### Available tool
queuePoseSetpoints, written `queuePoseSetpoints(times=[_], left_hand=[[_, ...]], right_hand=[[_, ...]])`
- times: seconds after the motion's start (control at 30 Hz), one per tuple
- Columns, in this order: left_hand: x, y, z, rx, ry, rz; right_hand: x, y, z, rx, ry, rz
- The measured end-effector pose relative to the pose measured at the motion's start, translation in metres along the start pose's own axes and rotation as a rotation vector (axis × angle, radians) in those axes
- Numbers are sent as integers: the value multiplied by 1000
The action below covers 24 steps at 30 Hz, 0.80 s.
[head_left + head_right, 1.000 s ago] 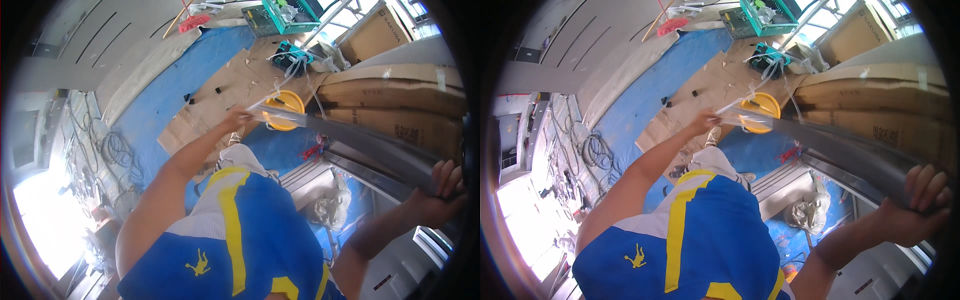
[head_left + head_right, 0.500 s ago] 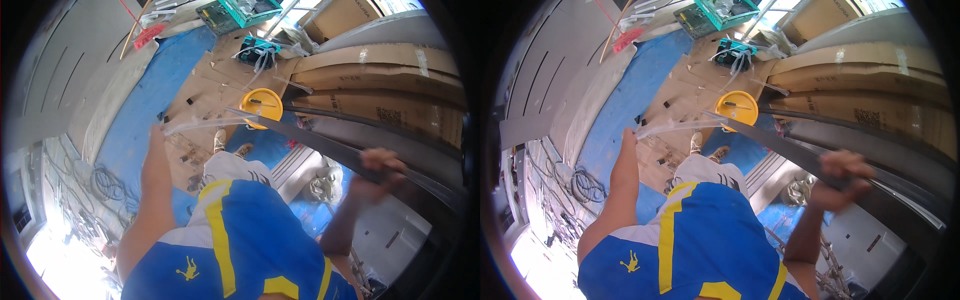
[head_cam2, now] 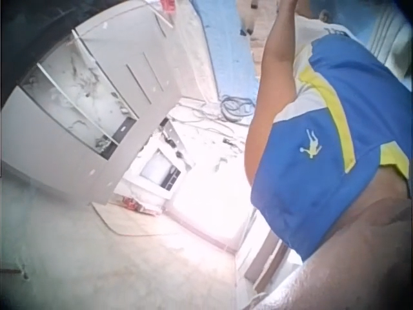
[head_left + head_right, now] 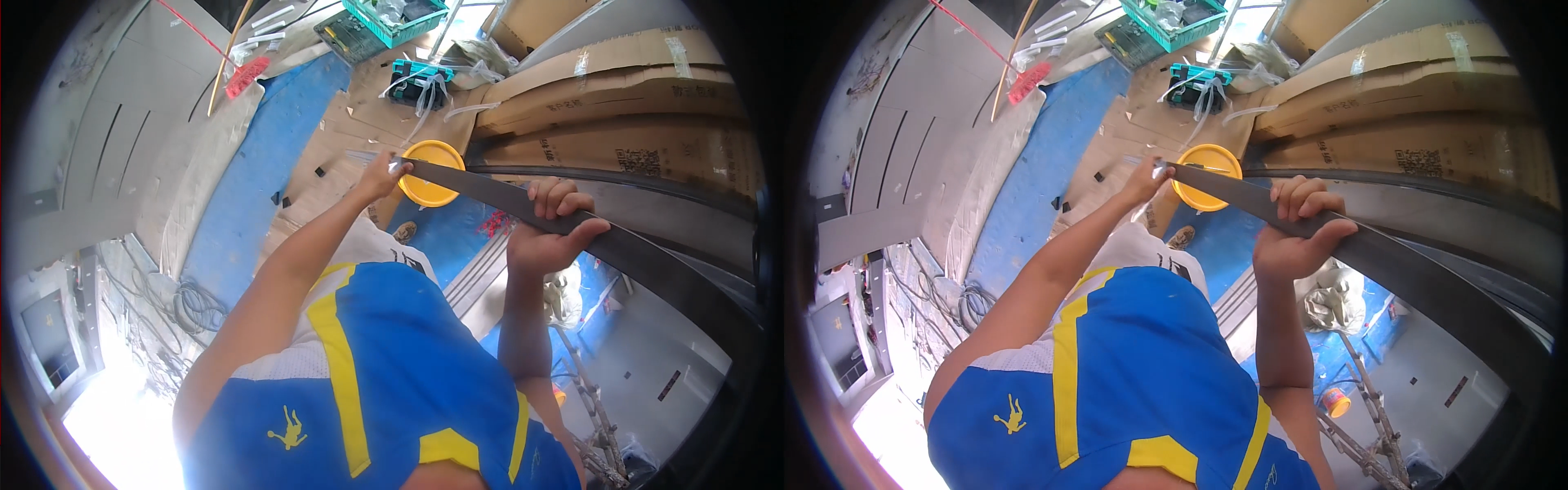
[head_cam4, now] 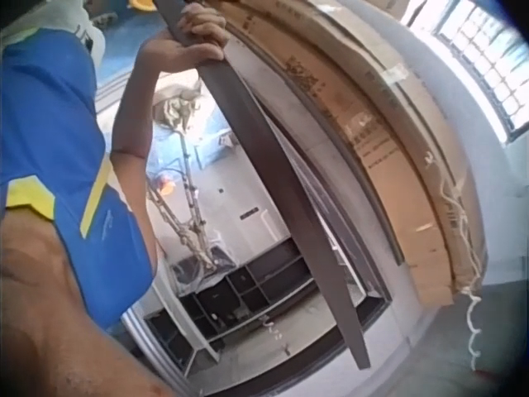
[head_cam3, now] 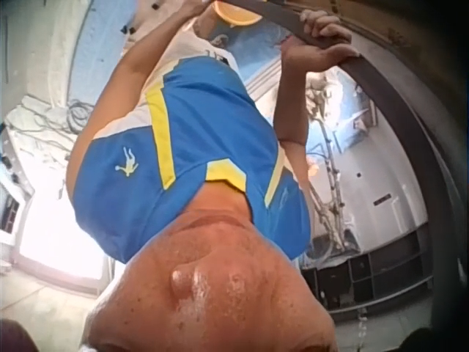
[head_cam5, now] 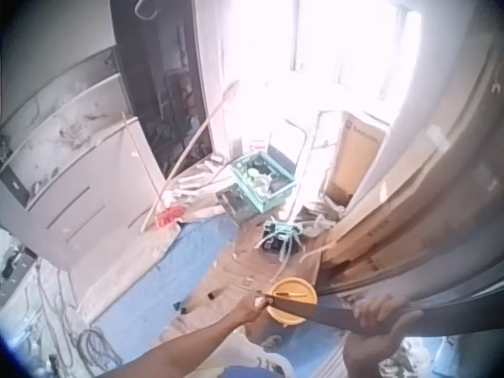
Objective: The person installs a long metal trim piece onto the edge of a sliding glass door frame by aligning it and pressing it into place by hand.
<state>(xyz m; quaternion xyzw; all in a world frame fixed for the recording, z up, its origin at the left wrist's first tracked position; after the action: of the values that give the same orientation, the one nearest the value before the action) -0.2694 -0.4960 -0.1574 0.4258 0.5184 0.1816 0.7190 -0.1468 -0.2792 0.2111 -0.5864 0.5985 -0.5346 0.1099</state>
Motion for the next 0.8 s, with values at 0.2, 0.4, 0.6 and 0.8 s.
queuePoseSetpoints(times=[0.2, 0.4, 0.6, 0.8], left_hand=[[-78, -75, -25, -161, -11, -55], [-172, -219, -78, -218, -282, 187], [-289, -262, -140, 40, -168, -274], [-258, -125, -112, 273, -411, -239]], right_hand=[[38, 39, 22, -44, 31, -63], [60, 126, 59, 34, 66, 153], [7, 229, 116, 425, 612, -115], [-116, 199, 187, 447, 1124, -200]])
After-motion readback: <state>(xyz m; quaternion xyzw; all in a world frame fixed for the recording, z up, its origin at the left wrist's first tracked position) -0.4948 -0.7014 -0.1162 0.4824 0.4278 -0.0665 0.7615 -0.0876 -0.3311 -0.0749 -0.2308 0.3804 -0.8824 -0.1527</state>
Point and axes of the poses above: each hand's wrist, its own z-axis away from the middle knuckle, its own x-axis out of the palm, y = z × x, the point moved 10 cm from there along -z, towards the middle knuckle, and after that the axes turned 3 degrees about -z, right-handed, at the moved point
